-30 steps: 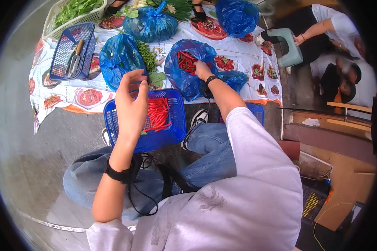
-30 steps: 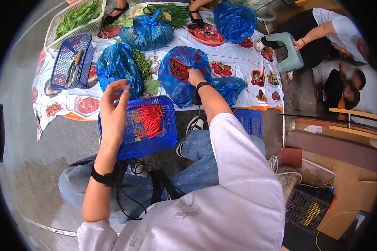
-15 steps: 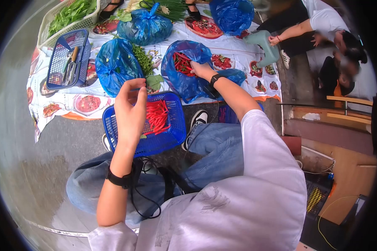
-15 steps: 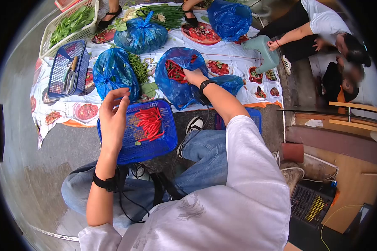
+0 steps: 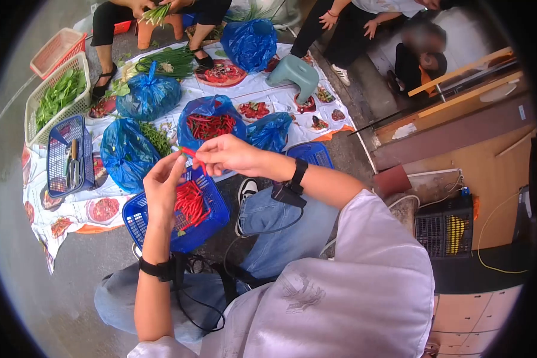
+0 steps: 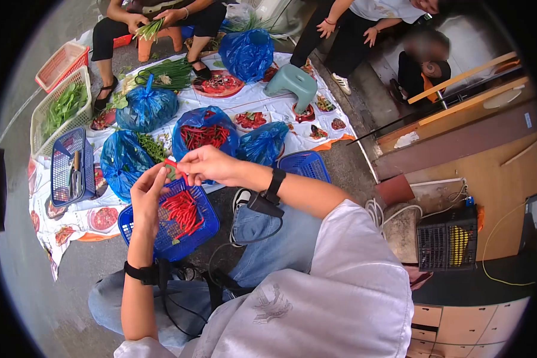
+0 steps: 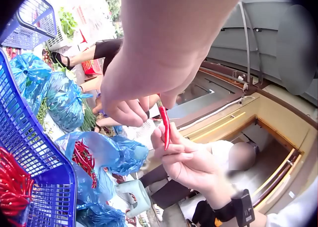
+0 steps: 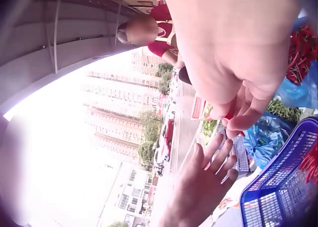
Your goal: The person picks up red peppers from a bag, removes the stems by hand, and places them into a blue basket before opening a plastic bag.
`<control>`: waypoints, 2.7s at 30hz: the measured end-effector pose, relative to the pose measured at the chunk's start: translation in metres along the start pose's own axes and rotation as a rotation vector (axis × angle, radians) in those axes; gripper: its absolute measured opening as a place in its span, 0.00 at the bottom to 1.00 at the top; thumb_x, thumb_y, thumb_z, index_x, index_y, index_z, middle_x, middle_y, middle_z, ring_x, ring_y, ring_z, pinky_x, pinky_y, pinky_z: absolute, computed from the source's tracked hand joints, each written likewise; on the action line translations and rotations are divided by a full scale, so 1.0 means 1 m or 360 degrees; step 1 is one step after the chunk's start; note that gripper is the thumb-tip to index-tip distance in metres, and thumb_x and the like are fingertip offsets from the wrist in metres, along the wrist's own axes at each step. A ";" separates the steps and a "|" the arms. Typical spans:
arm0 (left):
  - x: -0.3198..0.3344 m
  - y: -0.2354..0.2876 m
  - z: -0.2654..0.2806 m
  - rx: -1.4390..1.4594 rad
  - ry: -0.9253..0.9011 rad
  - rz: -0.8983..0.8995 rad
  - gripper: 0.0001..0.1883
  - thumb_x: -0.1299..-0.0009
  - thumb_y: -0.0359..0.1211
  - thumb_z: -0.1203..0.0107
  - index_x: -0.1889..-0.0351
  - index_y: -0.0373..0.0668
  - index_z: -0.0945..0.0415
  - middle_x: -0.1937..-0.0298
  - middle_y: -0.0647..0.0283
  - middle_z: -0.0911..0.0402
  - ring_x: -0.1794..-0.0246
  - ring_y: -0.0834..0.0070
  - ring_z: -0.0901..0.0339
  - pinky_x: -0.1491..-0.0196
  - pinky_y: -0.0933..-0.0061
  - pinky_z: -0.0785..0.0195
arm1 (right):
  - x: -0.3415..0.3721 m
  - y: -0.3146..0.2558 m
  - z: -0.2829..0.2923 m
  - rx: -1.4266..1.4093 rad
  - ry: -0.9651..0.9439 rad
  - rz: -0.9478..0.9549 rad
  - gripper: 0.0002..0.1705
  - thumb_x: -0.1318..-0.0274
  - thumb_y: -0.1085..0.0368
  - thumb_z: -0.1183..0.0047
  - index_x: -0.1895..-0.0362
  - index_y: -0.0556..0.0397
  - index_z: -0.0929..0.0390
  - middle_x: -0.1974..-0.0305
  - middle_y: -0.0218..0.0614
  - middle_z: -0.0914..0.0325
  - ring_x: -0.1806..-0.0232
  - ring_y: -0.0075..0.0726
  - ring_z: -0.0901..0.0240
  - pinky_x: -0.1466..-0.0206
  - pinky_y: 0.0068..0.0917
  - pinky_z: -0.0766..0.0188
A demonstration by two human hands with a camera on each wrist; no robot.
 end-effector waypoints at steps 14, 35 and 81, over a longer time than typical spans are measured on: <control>0.039 0.042 -0.028 -0.1594 -0.0012 -0.1240 0.07 0.39 0.24 0.36 0.64 0.34 0.20 0.67 0.55 0.21 0.63 0.55 0.26 0.59 0.58 0.31 | 0.001 -0.006 -0.022 0.0818 0.0256 0.0612 0.09 0.38 0.67 0.38 0.60 0.61 0.19 0.68 0.33 0.17 0.67 0.22 0.20 0.65 0.21 0.23; 0.043 0.042 -0.020 -0.1158 -0.0087 -0.1352 0.10 0.40 0.21 0.35 0.60 0.33 0.15 0.61 0.57 0.17 0.61 0.61 0.21 0.57 0.65 0.26 | 0.012 -0.019 -0.015 0.0533 0.0139 0.0308 0.09 0.36 0.67 0.40 0.63 0.63 0.17 0.71 0.34 0.18 0.73 0.22 0.22 0.69 0.21 0.24; -0.011 -0.020 0.091 -0.0212 0.0766 -0.0077 0.21 0.30 0.35 0.37 0.43 0.36 0.25 0.52 0.58 0.18 0.60 0.76 0.21 0.57 0.74 0.29 | -0.081 0.157 -0.025 0.1884 0.0177 0.0205 0.10 0.47 0.66 0.37 0.64 0.55 0.24 0.66 0.52 0.20 0.56 0.62 0.22 0.54 0.53 0.27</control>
Point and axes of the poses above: each hand's wrist, its own x-axis away from the middle knuckle, its own z-axis out of the back of the hand, y = z × x, the point moved 7 cm from there along -x, towards the middle knuckle
